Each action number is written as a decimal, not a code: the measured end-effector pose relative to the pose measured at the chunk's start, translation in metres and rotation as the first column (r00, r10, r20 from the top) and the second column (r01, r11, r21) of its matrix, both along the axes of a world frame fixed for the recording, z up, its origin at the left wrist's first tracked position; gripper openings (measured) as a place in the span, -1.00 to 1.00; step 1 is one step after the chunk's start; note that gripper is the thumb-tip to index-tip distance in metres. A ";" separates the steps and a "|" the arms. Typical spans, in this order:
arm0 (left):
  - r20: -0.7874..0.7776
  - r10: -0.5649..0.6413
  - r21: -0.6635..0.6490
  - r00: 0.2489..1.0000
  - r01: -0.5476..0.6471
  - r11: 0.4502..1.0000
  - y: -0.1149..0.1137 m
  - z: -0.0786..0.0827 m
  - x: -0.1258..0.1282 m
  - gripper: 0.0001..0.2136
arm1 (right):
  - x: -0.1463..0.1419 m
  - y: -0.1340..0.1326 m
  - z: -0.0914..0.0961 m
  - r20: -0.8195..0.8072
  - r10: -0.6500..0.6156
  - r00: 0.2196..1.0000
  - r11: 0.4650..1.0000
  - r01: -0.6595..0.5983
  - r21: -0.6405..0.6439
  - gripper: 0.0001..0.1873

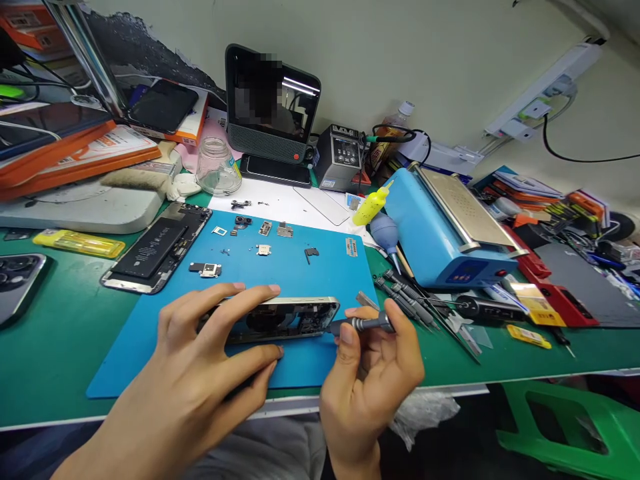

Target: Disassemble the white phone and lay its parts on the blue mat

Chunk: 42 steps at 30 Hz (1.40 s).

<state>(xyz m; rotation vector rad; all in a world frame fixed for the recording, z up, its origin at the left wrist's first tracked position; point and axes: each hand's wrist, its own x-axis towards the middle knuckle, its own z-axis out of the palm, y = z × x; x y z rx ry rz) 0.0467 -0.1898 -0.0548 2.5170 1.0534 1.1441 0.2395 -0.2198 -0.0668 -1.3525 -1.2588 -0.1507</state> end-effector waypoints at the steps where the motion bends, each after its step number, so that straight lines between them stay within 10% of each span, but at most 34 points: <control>1: -0.001 -0.003 -0.003 1.000 0.003 1.000 0.000 0.000 0.000 -0.87 | 0.001 0.000 -0.001 0.012 -0.001 1.000 1.000 0.001 -0.006 -0.32; 11: 0.000 0.002 -0.009 1.000 -0.002 1.000 0.001 0.002 -0.001 -0.86 | 0.011 0.004 0.003 0.404 -0.062 0.913 0.997 0.074 -0.015 -0.13; 42: 0.050 -0.012 -0.044 0.999 0.015 0.999 0.001 0.003 -0.005 -0.84 | 0.004 0.004 -0.001 0.144 -0.070 0.987 0.997 0.065 0.045 -0.35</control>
